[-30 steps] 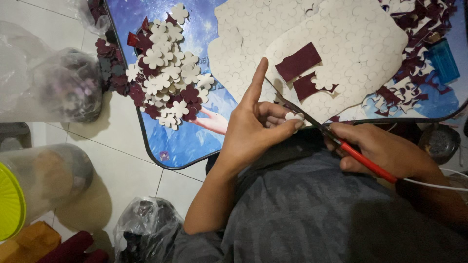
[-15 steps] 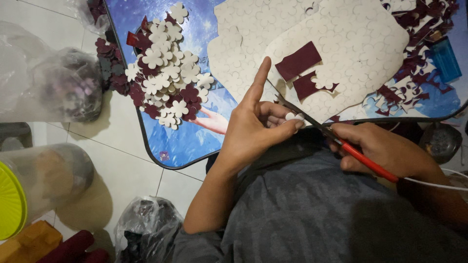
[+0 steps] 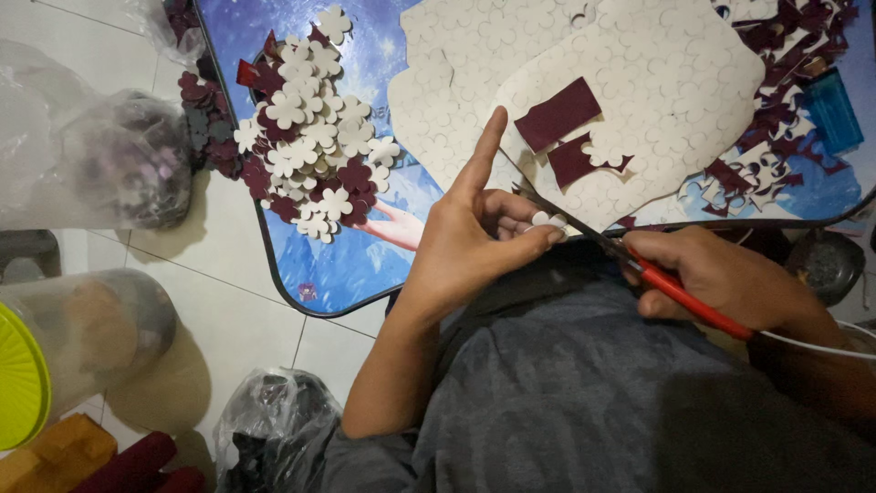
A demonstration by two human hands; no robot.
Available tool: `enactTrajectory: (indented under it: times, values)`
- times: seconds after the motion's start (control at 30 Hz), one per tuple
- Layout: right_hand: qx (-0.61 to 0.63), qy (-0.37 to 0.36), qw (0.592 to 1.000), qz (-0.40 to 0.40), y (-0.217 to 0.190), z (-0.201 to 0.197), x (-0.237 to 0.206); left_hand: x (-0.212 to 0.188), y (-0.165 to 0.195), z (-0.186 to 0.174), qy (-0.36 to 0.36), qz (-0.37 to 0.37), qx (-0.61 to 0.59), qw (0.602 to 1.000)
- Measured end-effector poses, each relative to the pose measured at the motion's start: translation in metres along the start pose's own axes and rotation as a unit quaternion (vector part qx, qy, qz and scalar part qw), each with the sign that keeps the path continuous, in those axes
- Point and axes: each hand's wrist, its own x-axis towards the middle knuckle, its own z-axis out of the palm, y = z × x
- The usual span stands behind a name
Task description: The person uses red-handled scissors to cut flower-shaped pieces from a white sheet with pre-drawn outlines. The cut pieces are placed on a blue tray alongside previously cut maroon and white shapes. The person continues cutting multiple shapes in sequence.
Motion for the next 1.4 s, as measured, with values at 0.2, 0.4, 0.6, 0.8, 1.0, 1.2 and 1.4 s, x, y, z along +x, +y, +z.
enactTrajectory:
  times: [0.2, 0.4, 0.6, 0.8, 1.0, 1.2, 1.4]
  values:
    - [-0.015, 0.003, 0.999, -0.028, 0.013, -0.002, 0.000, 0.001, -0.002, -0.004, -0.007, 0.007, -0.013, 1.000]
    - [0.023, 0.063, 0.996, -0.066, 0.015, -0.005, -0.003, 0.002, -0.004, -0.006, -0.008, 0.021, -0.002, 1.000]
    - [0.020, 0.028, 0.997, -0.072, 0.012, -0.004, -0.002, 0.002, -0.003, -0.005, 0.011, 0.032, 0.034, 0.999]
    - [-0.024, 0.045, 0.999, -0.012, 0.019, 0.000, 0.000, 0.004, -0.003, -0.019, 0.080, 0.017, 0.131, 0.988]
    - [-0.006, 0.088, 0.996, 0.029, 0.027, -0.004, -0.006, 0.003, -0.008, -0.037, 0.326, 0.253, 0.490, 0.768]
    - [0.081, 0.145, 0.986, 0.026, 0.027, -0.003, -0.015, 0.022, -0.033, 0.009, 0.148, 0.286, 0.449, 0.833]
    - [0.081, 0.124, 0.989, 0.024, 0.035, -0.004, -0.014, 0.040, -0.042, 0.033, 0.110, 0.339, 0.541, 0.762]
